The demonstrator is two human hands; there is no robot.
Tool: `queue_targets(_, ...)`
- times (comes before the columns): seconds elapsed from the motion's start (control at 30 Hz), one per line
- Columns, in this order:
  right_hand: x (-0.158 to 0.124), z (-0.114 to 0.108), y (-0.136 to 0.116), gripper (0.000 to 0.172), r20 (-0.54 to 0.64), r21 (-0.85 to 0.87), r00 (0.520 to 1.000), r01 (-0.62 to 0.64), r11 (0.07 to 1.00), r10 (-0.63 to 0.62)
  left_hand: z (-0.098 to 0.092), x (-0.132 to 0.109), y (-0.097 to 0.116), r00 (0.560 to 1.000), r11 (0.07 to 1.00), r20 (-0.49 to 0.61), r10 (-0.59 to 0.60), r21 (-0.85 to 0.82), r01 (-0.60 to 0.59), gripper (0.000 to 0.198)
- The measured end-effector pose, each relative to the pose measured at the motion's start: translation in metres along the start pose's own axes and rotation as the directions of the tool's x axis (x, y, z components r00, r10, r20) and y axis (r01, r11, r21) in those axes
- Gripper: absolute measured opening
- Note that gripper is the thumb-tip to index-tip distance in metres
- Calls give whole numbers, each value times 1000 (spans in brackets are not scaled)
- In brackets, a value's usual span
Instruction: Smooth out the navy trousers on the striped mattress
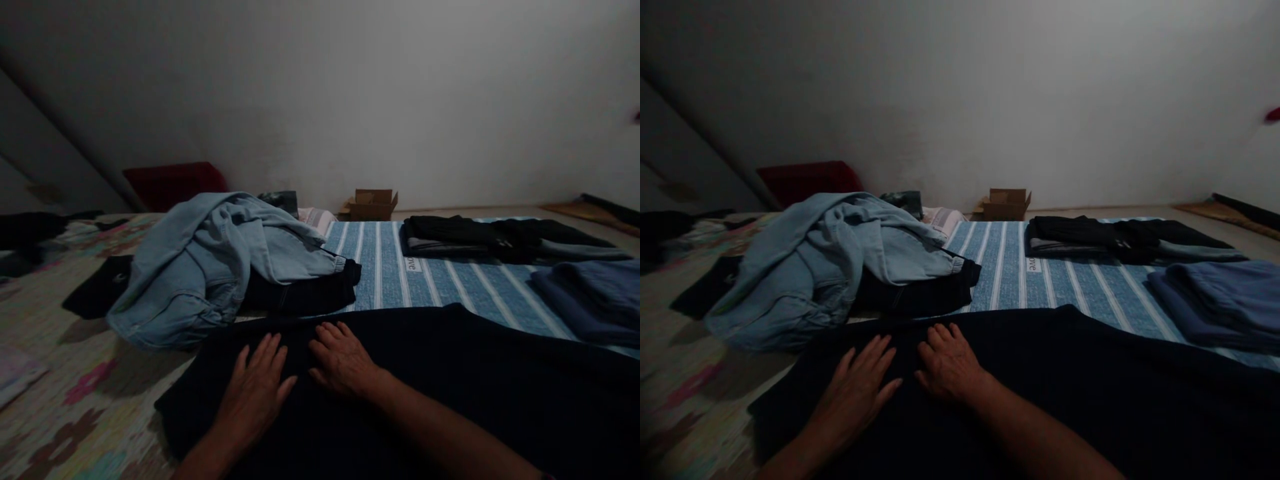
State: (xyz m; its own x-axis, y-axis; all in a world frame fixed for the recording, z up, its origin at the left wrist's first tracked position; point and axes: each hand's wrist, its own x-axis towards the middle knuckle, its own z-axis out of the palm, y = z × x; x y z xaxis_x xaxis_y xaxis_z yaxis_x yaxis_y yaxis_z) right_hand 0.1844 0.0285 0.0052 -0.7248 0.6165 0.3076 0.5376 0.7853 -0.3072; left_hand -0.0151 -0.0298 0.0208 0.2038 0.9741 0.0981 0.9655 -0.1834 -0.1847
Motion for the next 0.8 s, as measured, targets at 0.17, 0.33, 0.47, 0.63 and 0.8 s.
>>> queue_targets(0.17, 7, -22, 5, 17, 22, -11, 997, -67, 998, 67, -24, 8, 40, 991, 994, 119, 62, -101, -50, 40)
queue_targets(0.33, 13, -57, 31, 25, -11, -68, 965, -263, 962, 263, -30, 26, 78, 988, 982, 142, 63, -183, -37, 45)
queue_targets(0.47, 17, -68, 58, 24, 90, -111, 921, -368, 923, 378, -10, 30, 90, 994, 976, 96, 43, -217, -22, 51)
queue_targets(0.63, 28, -63, 81, 22, 270, -111, 876, -383, 917, 399, 4, 24, 91, 995, 976, 94, 40, -217, -19, 56)
queue_targets(0.8, 44, -56, 94, 24, 440, -22, 849, -315, 949, 292, 1, 22, 92, 992, 971, 114, 47, -239, -19, 58)
